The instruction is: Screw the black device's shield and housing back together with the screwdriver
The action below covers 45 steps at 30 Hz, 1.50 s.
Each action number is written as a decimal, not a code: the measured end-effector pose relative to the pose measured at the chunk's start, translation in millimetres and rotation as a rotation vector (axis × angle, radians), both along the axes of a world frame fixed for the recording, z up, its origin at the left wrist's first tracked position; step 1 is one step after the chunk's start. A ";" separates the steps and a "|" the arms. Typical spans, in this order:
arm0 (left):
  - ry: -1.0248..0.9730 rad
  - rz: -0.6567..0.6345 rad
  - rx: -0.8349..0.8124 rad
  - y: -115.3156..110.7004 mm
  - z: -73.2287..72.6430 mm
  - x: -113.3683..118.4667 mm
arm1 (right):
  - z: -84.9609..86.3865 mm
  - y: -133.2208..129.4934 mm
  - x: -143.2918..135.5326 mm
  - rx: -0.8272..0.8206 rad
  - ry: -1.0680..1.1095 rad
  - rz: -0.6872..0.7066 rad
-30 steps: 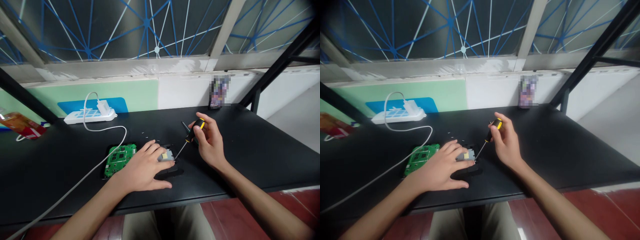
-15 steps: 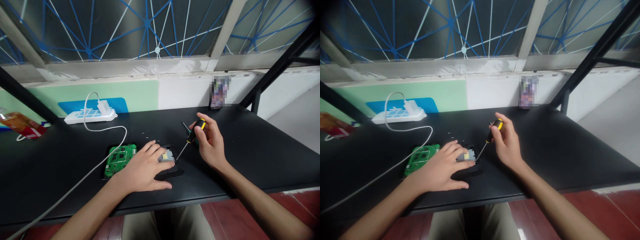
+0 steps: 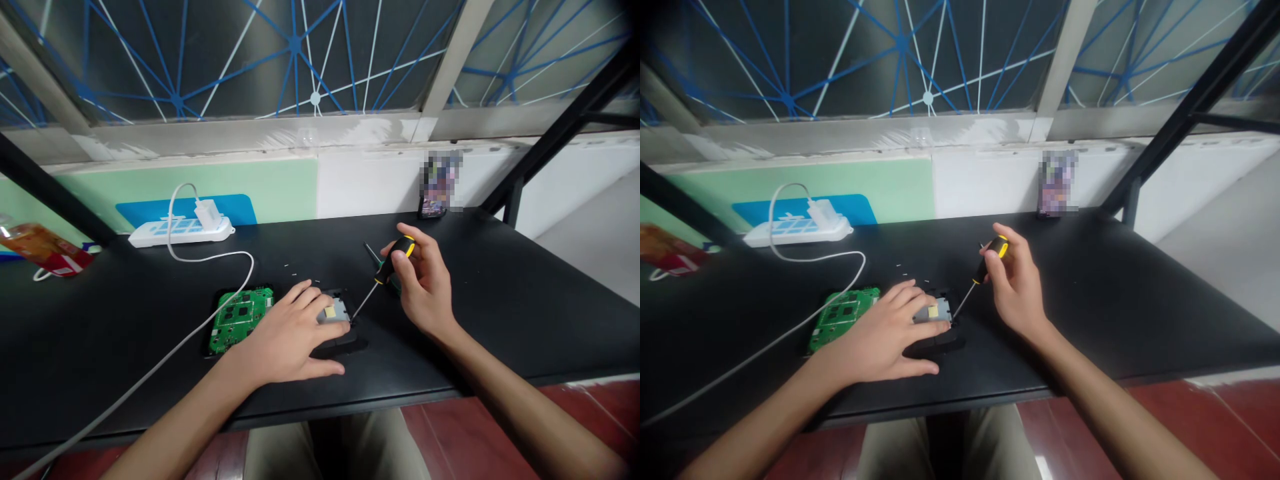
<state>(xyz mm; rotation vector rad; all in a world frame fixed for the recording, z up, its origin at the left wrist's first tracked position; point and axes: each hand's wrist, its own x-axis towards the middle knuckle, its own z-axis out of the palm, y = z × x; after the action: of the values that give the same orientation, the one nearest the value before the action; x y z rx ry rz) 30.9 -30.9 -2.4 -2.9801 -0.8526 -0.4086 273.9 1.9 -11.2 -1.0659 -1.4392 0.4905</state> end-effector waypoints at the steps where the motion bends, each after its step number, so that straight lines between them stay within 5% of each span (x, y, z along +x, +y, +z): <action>1: 0.001 0.000 0.001 -0.1 0.0 -0.1 | 0.0 0.1 0.0 0.004 -0.004 -0.007; 45: -0.052 -0.003 -0.079 -2.5 1.6 -1.0 | 1.2 -7.3 -0.3 0.076 -0.002 0.106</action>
<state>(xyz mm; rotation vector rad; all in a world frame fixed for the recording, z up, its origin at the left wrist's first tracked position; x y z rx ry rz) 29.9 -33.5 -0.8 -3.0559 -0.8898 -0.4654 273.7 -5.4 -10.0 -0.9338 -1.5100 0.5059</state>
